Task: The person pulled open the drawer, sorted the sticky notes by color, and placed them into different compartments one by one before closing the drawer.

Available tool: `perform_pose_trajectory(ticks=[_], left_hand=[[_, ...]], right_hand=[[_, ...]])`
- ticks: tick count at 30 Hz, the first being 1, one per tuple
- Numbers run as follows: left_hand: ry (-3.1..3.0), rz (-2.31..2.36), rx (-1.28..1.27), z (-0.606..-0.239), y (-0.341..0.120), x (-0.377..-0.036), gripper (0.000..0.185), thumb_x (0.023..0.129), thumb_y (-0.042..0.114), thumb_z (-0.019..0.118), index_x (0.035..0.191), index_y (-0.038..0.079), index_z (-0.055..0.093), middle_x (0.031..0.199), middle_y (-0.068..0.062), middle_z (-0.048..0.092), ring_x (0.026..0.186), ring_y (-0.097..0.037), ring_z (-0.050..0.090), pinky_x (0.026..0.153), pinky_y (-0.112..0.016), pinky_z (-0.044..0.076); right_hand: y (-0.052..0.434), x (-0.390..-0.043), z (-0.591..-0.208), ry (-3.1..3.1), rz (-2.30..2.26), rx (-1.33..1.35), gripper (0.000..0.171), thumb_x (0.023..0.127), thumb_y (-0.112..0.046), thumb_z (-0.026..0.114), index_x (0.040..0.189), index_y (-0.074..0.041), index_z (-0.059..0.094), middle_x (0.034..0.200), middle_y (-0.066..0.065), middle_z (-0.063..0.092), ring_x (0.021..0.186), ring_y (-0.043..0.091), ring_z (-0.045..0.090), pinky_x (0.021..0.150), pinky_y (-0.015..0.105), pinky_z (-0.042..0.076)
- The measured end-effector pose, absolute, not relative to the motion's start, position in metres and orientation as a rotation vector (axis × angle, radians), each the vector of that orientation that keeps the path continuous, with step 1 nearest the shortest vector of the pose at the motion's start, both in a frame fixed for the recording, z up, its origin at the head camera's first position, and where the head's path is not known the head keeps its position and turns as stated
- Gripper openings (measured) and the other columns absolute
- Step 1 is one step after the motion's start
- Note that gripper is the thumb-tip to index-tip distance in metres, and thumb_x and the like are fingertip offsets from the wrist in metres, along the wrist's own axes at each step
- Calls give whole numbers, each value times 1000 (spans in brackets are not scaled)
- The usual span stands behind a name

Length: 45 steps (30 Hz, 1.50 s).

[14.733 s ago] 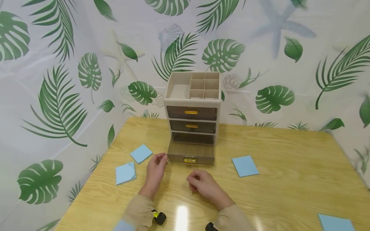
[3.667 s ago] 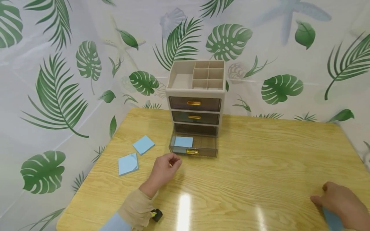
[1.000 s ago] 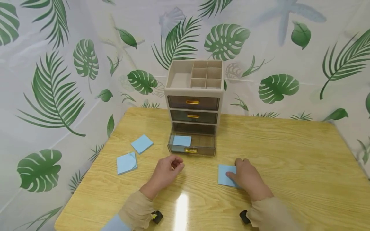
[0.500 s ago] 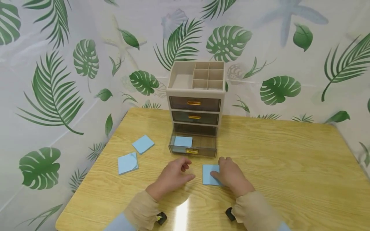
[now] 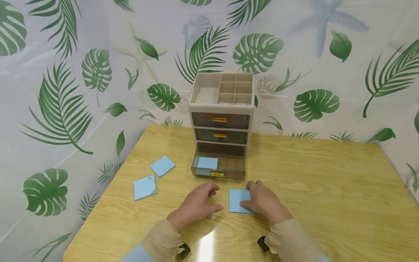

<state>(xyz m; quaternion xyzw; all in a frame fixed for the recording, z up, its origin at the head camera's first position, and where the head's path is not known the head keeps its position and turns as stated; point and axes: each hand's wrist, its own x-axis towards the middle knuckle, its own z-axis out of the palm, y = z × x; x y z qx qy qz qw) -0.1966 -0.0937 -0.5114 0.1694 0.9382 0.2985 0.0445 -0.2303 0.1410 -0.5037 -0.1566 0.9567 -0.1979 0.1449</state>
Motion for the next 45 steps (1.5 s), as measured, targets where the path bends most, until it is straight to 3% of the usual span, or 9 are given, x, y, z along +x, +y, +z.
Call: perform_pose_trajectory(ticks=[8, 17, 27, 31, 35, 42, 45], left_hand=[[2872, 903, 534, -512, -94, -196, 53, 81, 38, 78, 123, 13, 58, 108, 0, 62, 97, -12, 59, 77, -28, 49], [2856, 910, 535, -515, -93, -197, 50, 83, 38, 76, 123, 13, 58, 105, 0, 62, 93, -10, 58, 75, -26, 48], [2847, 908, 555, -514, -93, -196, 47, 85, 38, 74, 121, 12, 59, 105, 0, 63, 93, -10, 59, 74, -26, 48], [2843, 913, 550, -513, -93, -195, 45, 86, 37, 74, 120, 11, 60, 103, 1, 63, 91, -10, 59, 73, -25, 48], [2839, 926, 549, -514, -93, -195, 42, 87, 37, 72, 118, 11, 61, 101, 1, 63, 89, -10, 59, 73, -25, 48], [2835, 960, 543, -516, -93, -196, 38, 90, 35, 69, 119, 11, 61, 99, 1, 63, 87, -11, 59, 71, -26, 47], [2838, 982, 519, -516, -93, -196, 38, 92, 36, 66, 120, 11, 60, 100, 1, 63, 88, -12, 59, 72, -26, 48]], right_hand=[[140, -230, -505, 2741, -640, -428, 53, 79, -32, 80, 114, -3, 54, 105, 18, 49, 83, 26, 55, 69, 42, 49], [139, -233, -506, 2734, -641, -422, 53, 77, -30, 82, 108, 1, 51, 90, 8, 55, 76, 21, 54, 66, 39, 46], [139, -231, -505, 2733, -634, -439, 53, 78, -29, 81, 107, 1, 49, 95, 9, 52, 78, 21, 51, 67, 39, 46], [137, -230, -503, 2703, -642, -419, 53, 82, -27, 78, 111, 3, 46, 90, 9, 57, 76, 20, 54, 65, 38, 47], [137, -227, -500, 2689, -716, -434, 40, 89, -20, 70, 113, 1, 46, 85, 9, 58, 71, 20, 53, 62, 37, 44], [136, -224, -493, 2721, -853, -533, 32, 97, -12, 57, 127, -1, 54, 117, 18, 61, 103, 32, 60, 81, 48, 49], [134, -221, -486, 2735, -932, -545, 26, 98, -11, 54, 123, -2, 58, 114, 15, 61, 96, 28, 61, 76, 44, 50]])
